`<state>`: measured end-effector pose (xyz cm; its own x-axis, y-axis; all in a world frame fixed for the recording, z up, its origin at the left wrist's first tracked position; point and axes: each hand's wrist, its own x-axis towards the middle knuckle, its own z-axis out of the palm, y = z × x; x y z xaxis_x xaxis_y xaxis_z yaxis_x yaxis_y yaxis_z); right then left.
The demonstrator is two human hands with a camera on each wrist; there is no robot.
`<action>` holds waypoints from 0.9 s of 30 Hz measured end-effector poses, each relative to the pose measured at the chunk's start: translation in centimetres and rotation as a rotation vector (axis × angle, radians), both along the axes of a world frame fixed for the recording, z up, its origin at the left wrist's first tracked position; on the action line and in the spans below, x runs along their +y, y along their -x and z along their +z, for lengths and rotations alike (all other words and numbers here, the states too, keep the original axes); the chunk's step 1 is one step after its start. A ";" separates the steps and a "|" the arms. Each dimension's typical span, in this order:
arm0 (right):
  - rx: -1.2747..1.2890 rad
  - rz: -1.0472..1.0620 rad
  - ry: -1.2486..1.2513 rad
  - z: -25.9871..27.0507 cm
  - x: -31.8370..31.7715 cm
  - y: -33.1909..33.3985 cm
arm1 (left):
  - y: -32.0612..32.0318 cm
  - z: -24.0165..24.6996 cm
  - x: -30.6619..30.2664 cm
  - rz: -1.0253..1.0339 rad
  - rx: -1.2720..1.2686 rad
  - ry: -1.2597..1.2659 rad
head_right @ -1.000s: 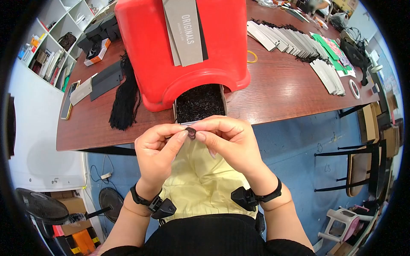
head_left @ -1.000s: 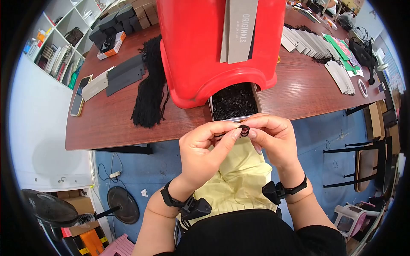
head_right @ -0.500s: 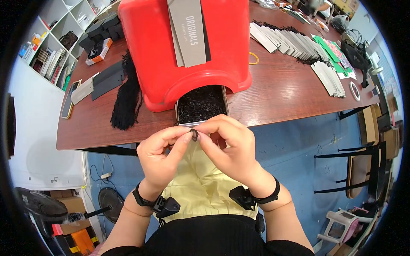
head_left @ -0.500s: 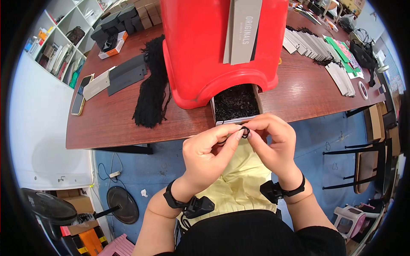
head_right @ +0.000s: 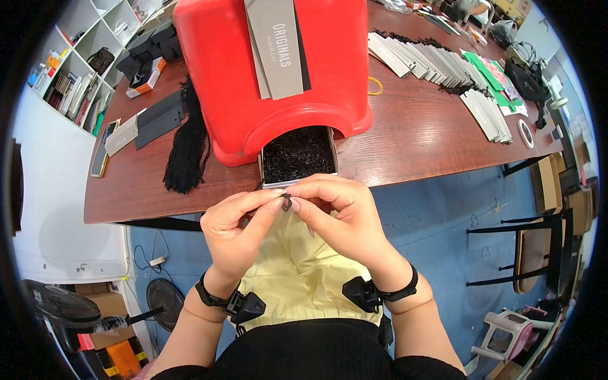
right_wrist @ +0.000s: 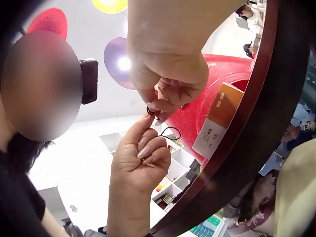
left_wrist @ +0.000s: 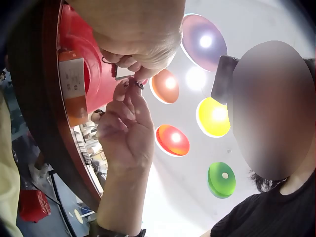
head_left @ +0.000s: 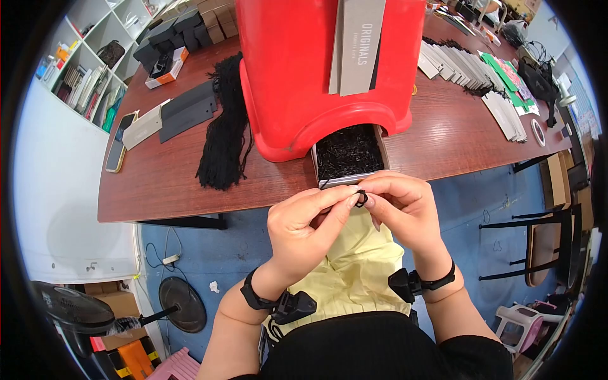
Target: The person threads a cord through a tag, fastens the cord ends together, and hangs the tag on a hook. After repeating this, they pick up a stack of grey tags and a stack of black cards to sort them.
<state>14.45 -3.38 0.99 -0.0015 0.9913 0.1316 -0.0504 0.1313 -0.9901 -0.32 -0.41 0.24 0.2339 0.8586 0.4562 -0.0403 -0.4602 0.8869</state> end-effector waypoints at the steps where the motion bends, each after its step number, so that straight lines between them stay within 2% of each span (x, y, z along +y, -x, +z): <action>1: -0.080 -0.028 -0.065 0.0 0.0 0.0 | 0.0 0.1 0.0 0.011 0.026 -0.012; 8: -0.409 -0.134 -0.324 0.3 0.1 0.3 | 0.0 0.1 0.0 0.053 0.067 -0.028; 15: -0.464 -0.171 -0.368 0.7 0.0 0.4 | -0.1 -0.2 0.1 0.052 0.045 -0.076; 18: -0.501 -0.161 -0.392 1.2 -0.2 -0.1 | 0.7 0.8 -0.1 0.023 0.138 -0.014; 20: -0.538 -0.161 -0.417 1.3 -0.3 -0.5 | 1.2 1.2 -0.1 -0.049 0.174 0.126; 24: -0.566 -0.199 -0.454 1.6 -0.3 -0.6 | 1.4 0.9 0.1 -0.069 0.128 0.073; 27: -0.540 -0.194 -0.428 1.6 -0.2 -0.8 | 1.7 0.8 0.2 -0.045 0.071 0.140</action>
<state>15.29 -3.60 2.62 -0.0047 0.8421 0.5394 0.4961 0.4703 -0.7299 -2.06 -0.19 1.04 0.3010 0.9007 0.3132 0.0073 -0.3306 0.9437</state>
